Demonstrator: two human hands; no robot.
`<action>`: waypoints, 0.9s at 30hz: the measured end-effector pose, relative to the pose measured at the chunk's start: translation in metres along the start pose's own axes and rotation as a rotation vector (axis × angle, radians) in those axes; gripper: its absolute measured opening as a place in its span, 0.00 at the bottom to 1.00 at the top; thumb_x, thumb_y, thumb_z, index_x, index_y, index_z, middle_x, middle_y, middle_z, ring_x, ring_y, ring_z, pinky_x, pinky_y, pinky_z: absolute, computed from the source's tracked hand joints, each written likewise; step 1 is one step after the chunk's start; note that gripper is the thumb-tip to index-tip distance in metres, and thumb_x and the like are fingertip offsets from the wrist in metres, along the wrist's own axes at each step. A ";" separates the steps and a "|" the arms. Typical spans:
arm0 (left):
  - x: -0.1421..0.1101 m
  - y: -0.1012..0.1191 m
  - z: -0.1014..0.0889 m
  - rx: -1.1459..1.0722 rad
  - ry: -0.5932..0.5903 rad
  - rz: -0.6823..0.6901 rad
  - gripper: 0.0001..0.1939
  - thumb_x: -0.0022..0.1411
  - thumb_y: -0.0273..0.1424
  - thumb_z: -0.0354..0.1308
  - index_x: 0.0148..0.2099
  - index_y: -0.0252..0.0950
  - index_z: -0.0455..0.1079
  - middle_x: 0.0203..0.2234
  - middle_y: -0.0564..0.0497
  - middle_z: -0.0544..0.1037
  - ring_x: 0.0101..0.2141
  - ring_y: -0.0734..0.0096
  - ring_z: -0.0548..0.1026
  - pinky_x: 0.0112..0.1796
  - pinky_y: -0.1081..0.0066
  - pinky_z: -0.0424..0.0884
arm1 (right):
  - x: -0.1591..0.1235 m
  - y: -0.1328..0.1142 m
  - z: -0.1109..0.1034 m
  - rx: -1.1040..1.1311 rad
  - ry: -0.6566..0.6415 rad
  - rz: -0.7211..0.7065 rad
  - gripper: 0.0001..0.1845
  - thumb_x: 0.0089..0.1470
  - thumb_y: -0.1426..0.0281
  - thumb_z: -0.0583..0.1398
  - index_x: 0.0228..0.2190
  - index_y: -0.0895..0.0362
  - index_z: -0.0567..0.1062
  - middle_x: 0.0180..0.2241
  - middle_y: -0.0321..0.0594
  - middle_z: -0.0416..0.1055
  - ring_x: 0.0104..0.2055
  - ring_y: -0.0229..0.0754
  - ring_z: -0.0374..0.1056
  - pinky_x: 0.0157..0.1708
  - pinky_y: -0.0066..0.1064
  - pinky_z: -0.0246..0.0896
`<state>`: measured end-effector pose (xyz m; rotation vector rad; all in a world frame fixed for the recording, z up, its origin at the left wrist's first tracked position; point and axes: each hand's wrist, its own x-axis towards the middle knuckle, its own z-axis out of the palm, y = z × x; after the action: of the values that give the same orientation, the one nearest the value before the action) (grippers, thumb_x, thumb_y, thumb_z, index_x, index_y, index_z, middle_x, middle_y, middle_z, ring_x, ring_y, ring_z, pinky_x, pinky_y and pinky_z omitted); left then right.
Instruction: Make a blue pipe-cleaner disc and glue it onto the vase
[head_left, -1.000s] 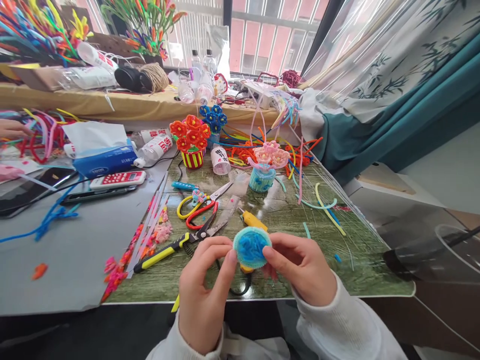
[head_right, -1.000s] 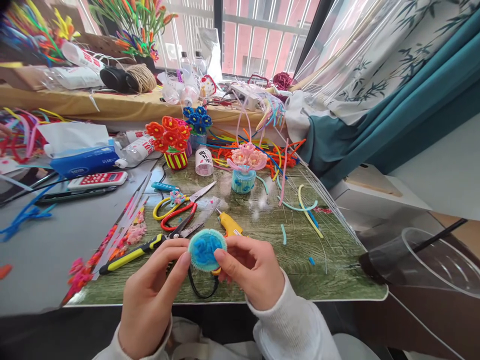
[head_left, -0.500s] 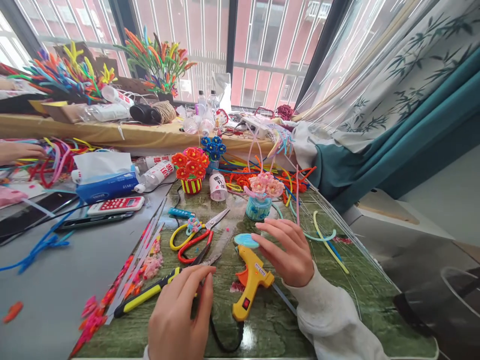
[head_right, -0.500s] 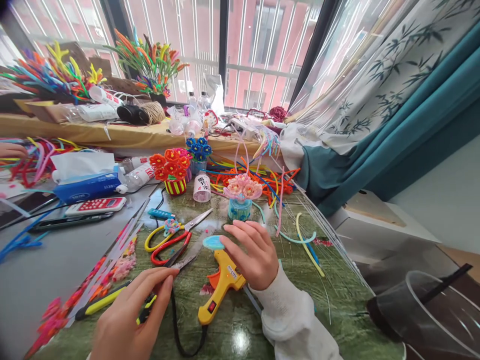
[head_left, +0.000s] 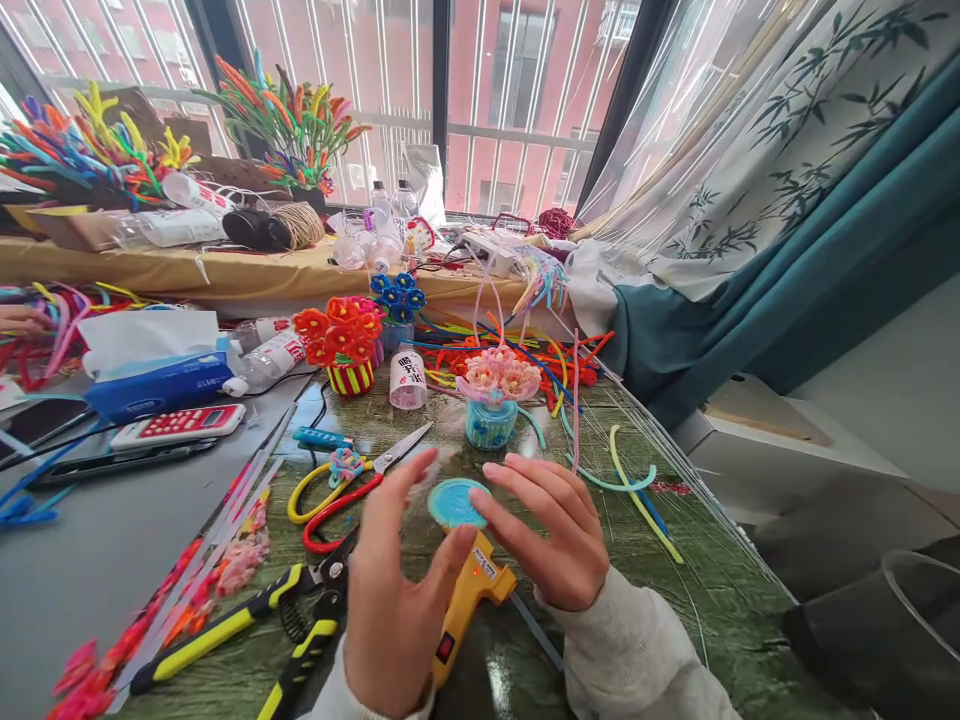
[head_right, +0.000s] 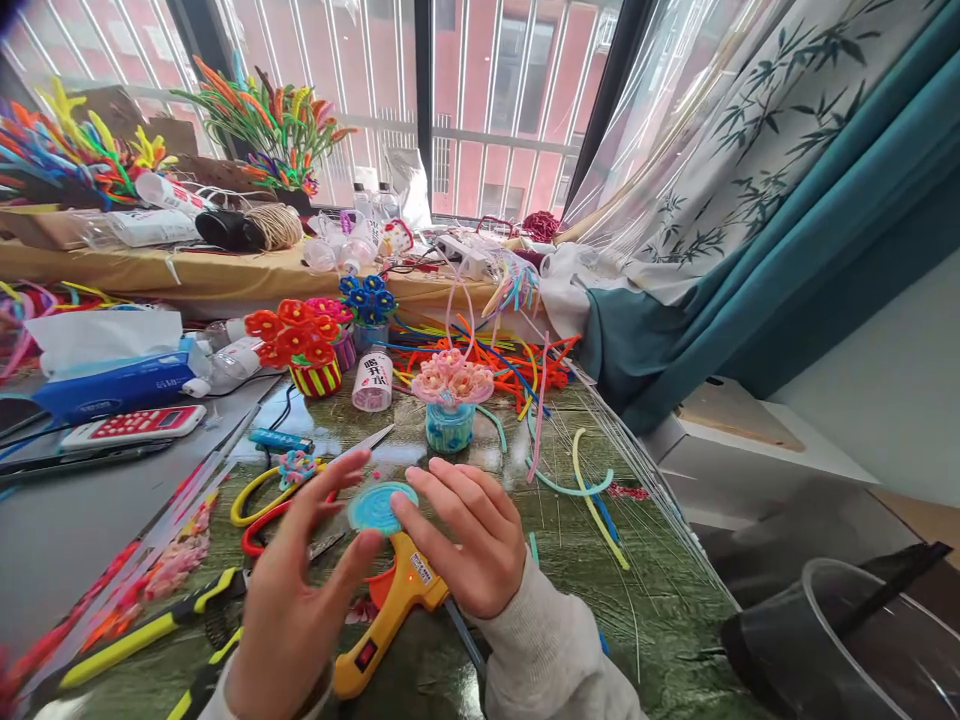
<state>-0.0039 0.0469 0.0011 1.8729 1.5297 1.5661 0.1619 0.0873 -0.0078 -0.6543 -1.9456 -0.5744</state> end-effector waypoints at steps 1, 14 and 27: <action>0.001 0.004 -0.003 0.083 0.052 0.076 0.19 0.62 0.38 0.59 0.54 0.39 0.67 0.50 0.47 0.74 0.51 0.64 0.70 0.50 0.66 0.64 | 0.001 0.000 -0.001 -0.003 -0.005 -0.003 0.11 0.62 0.74 0.57 0.41 0.55 0.79 0.42 0.43 0.80 0.50 0.42 0.73 0.51 0.34 0.67; 0.011 0.024 -0.002 0.149 -0.054 0.225 0.03 0.61 0.27 0.59 0.36 0.40 0.71 0.39 0.52 0.77 0.43 0.65 0.70 0.45 0.63 0.63 | -0.001 -0.001 -0.003 0.036 -0.028 -0.087 0.09 0.61 0.76 0.57 0.36 0.57 0.78 0.41 0.43 0.80 0.51 0.42 0.72 0.49 0.34 0.69; 0.014 0.016 -0.026 -0.158 0.094 -0.099 0.05 0.59 0.30 0.61 0.30 0.41 0.71 0.31 0.58 0.77 0.36 0.77 0.75 0.40 0.77 0.69 | -0.001 0.000 0.000 0.026 -0.024 -0.075 0.16 0.65 0.75 0.52 0.38 0.59 0.81 0.40 0.47 0.80 0.48 0.44 0.73 0.45 0.35 0.69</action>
<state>-0.0187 0.0415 0.0307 1.6349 1.4651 1.6980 0.1622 0.0870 -0.0086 -0.5763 -2.0039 -0.5884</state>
